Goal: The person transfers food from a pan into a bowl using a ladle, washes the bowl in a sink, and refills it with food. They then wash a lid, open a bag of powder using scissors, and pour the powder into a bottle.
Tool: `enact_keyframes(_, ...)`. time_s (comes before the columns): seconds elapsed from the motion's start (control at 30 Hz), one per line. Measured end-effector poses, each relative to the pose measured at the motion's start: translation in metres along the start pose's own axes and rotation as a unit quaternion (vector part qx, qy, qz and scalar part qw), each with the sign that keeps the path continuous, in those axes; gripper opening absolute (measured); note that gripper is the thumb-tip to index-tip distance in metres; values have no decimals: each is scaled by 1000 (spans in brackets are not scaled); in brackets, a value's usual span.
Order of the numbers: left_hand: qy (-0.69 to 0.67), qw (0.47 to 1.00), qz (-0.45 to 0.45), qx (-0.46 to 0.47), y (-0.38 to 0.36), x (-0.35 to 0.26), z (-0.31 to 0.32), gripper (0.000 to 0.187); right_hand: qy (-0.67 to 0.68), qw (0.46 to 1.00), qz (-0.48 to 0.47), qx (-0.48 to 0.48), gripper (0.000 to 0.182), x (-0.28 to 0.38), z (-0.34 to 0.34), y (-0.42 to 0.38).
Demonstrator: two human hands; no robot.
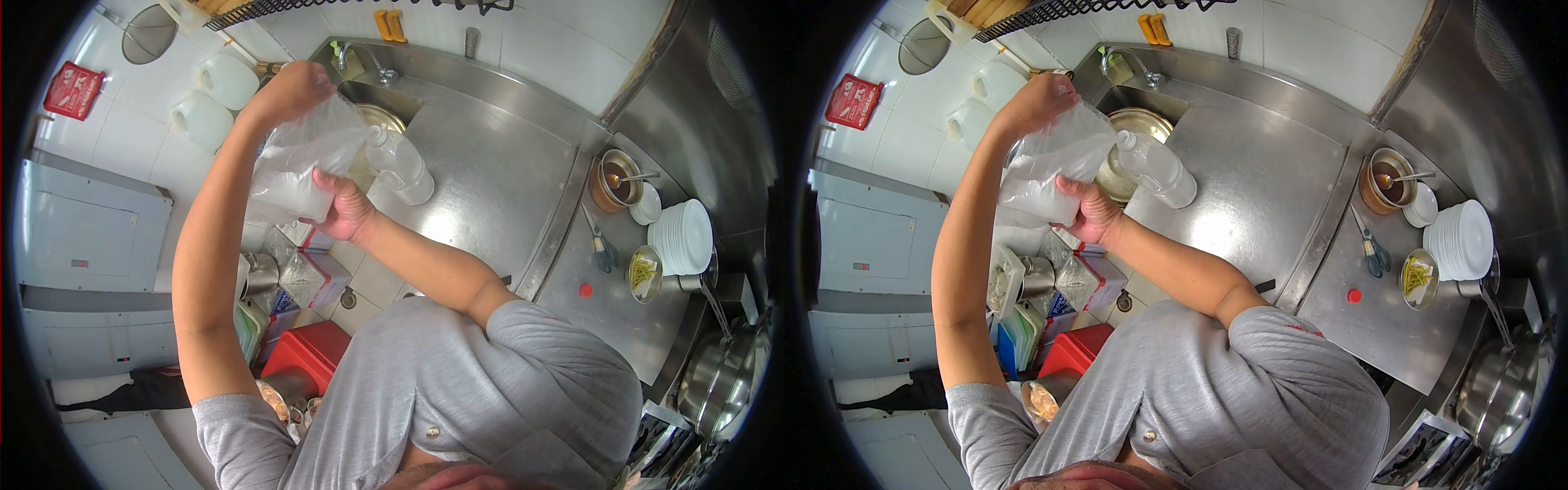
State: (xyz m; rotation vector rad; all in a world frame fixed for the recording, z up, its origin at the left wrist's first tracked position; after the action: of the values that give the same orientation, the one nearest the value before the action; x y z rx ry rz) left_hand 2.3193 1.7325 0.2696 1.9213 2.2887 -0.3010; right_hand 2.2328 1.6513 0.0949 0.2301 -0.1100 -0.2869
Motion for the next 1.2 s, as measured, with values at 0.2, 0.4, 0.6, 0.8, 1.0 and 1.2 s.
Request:
enact_keyframes(0.2, 6, 1000, 12, 2, 4, 0, 1, 28, 1, 1000, -19, -18, 56, 1, 7, 0)
enact_keyframes(0.4, 13, 1000, 22, -3, 6, 0, 1, 28, -1, 1000, 12, 6, 76, 1, 0, 2)
enact_keyframes(0.6, 13, 1000, 4, 26, 10, 5, 3, 29, 7, 1000, 5, -1, 76, -1, -3, 5)
enact_keyframes(0.8, 7, 1000, -7, 26, 7, 3, 2, 29, 14, 1000, 12, -8, 76, -3, -6, 5)
enact_keyframes(1.0, 6, 1000, -3, 25, 7, 5, 3, 28, 9, 1000, 5, -13, 76, -4, -4, 4)
enact_keyframes(1.2, -1, 1000, -11, 13, 0, -3, -1, 27, 6, 1000, 9, -14, 75, -5, -6, 5)
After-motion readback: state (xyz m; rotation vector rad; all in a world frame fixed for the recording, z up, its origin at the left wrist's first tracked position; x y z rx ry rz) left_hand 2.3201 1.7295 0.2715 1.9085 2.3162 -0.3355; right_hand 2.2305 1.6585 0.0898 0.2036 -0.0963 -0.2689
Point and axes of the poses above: each hand's wrist, its own y-axis towards the middle knuckle, its own z-axis out of the palm, x = y × z, the point moved 3 cm from there along y, towards the middle knuckle, and after that the axes turned 4 degrees about y, right-handed, at the moved point
